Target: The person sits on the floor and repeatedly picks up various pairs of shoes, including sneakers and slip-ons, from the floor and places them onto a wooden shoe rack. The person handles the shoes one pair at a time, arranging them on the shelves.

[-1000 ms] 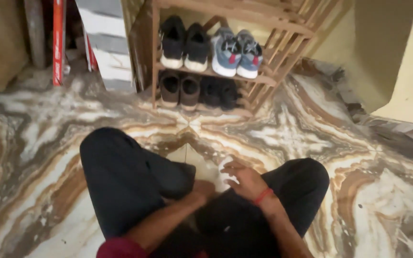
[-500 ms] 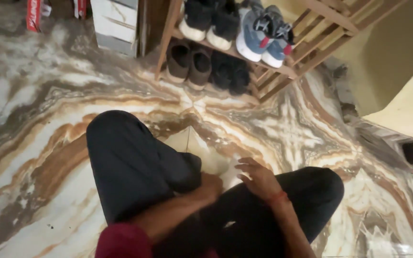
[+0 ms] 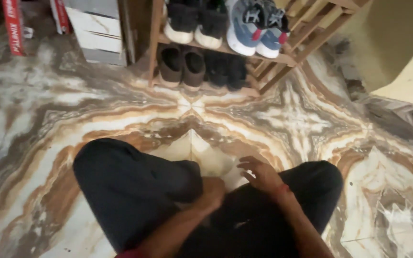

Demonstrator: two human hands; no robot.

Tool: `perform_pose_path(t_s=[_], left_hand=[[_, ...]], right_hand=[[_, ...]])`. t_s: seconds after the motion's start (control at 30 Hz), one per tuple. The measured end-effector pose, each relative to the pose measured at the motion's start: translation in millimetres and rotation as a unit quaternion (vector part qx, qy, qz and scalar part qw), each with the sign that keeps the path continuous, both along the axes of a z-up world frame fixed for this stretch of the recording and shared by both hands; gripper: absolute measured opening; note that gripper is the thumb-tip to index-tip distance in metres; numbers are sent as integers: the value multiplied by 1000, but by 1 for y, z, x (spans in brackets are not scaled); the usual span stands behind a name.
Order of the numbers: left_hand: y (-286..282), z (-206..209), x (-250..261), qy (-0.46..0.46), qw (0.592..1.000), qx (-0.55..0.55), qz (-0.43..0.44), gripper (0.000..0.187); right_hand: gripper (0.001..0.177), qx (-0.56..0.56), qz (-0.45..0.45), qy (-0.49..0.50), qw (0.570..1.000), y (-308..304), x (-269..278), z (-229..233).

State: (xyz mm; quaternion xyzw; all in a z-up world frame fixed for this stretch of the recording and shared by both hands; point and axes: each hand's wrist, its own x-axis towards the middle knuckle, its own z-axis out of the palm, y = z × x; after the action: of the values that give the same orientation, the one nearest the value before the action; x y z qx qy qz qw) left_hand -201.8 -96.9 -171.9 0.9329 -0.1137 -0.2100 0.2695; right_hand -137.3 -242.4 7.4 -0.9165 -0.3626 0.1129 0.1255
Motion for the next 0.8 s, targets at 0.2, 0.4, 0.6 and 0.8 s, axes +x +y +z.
perform_pose_path(t_s=[0.2, 0.4, 0.6, 0.8], left_hand=[[-1, -8, -3, 44, 993, -16, 106, 13], [11, -34, 1, 8, 992, -52, 115, 14], [39, -47, 39, -205, 961, -159, 101, 24], [83, 19, 192, -272, 943, -90, 168, 79]], right_hand=[[27, 82, 36, -37, 995, -16, 19, -43], [33, 141, -13, -20, 990, -16, 40, -65], [31, 94, -56, -27, 994, -5, 113, -93], [68, 159, -102, -54, 980, 38, 230, -108]])
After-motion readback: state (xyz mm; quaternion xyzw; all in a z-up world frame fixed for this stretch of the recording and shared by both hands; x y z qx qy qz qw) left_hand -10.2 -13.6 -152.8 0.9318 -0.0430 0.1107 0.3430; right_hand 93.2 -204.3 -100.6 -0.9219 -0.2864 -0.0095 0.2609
